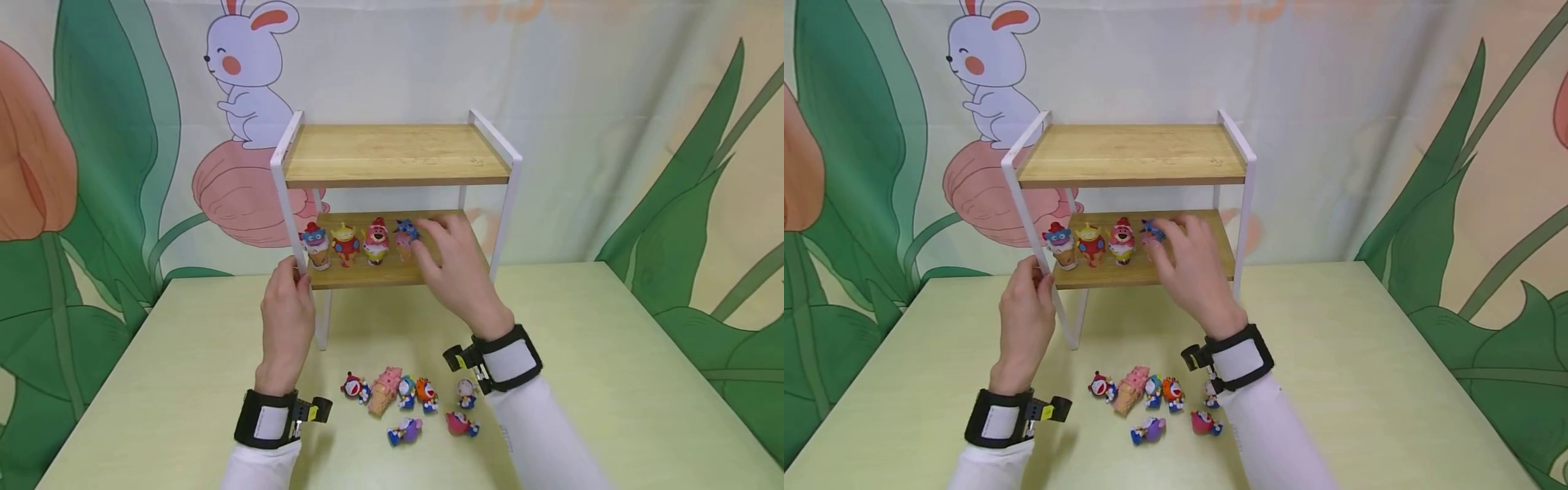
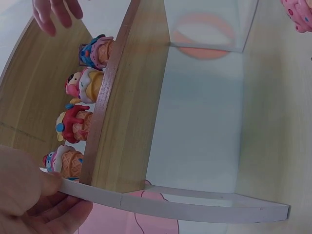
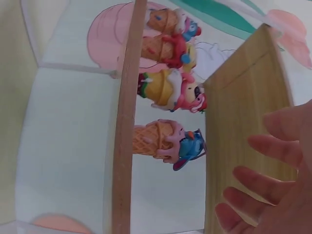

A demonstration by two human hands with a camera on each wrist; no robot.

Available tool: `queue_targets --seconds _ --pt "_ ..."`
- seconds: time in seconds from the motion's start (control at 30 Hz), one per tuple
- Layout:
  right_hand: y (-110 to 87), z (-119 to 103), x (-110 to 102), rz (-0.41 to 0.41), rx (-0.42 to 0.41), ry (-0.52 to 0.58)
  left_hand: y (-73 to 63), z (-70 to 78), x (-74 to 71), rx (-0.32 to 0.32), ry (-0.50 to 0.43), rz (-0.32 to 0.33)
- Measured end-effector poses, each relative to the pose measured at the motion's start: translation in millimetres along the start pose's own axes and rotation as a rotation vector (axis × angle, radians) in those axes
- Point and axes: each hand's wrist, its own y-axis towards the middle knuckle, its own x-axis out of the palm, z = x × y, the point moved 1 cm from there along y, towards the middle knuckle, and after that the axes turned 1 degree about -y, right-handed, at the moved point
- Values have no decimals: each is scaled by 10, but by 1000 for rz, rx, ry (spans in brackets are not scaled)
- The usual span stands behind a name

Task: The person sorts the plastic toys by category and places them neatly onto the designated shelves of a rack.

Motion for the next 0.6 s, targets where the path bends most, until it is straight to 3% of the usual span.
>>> queue_targets --seconds 0.27,0.6 --pt "-340 -6 -22 7 33 151 -8 6 5 0 10 2" --pt "-489 43 -9 -173 46 164 4 13 5 6 8 7"
